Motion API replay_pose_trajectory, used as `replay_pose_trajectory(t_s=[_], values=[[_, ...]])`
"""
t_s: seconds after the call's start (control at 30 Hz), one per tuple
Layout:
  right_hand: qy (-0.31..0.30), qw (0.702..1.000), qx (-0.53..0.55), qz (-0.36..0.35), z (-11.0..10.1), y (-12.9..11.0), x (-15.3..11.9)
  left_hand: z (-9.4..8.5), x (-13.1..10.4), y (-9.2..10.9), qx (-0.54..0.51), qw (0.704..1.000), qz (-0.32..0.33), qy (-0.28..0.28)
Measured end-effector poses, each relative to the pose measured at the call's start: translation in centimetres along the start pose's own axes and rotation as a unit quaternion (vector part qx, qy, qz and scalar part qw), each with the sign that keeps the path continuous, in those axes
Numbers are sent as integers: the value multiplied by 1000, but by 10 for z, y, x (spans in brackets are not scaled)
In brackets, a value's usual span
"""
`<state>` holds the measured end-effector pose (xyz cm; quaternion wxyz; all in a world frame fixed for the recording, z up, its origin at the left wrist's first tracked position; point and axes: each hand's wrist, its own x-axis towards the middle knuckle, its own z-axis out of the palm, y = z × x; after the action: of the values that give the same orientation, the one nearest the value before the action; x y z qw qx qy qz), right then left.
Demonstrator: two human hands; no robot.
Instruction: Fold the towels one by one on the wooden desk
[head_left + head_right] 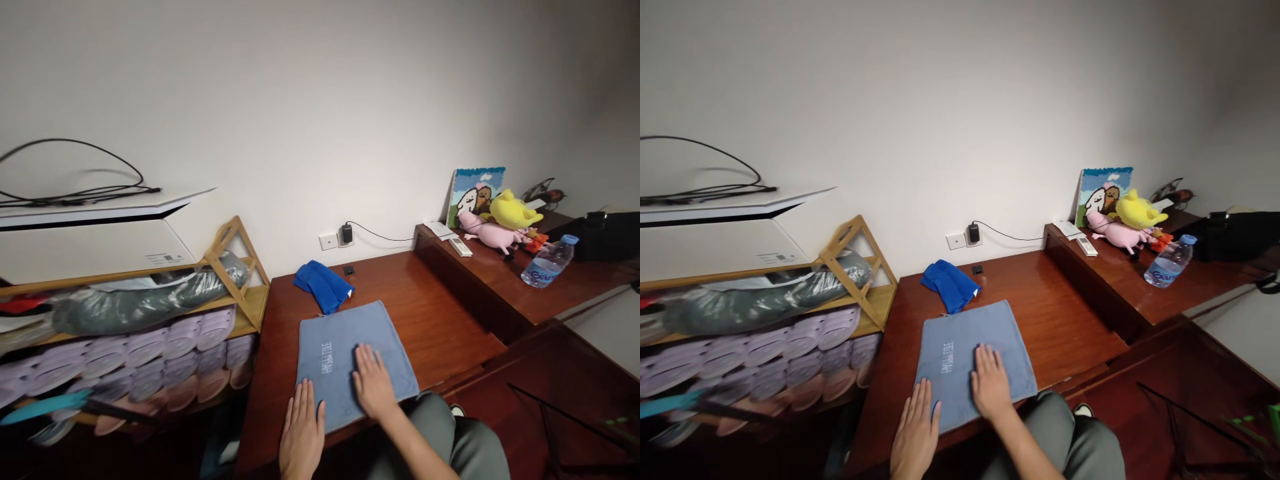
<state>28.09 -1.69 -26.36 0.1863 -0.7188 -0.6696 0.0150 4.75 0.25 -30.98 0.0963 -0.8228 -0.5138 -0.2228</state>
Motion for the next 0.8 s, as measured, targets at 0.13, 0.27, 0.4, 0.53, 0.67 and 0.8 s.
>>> replay_pose_trajectory(t_s=[0.13, 0.27, 0.4, 0.53, 0.67, 0.8], values=[[-28, 996, 42, -79, 25, -47, -1, -1, -2, -3, 0, 1000, -2, -8], [-30, 999, 21, -9, 21, -8, -9, -2, -2, -3, 3, 1000, 5, -1], [-44, 993, -36, 102, -3, 74, -19, 0, -2, -2, -9, 1000, -5, 6], [-67, 987, -51, 135, -19, 112, -23, 4, -5, -6, -11, 1000, -13, 6], [-36, 990, -48, 128, -19, 86, -14, -2, 11, 0, -7, 1000, -8, -5], [22, 999, -16, 24, -9, 31, 4, -9, 62, 31, -41, 996, 66, -38]])
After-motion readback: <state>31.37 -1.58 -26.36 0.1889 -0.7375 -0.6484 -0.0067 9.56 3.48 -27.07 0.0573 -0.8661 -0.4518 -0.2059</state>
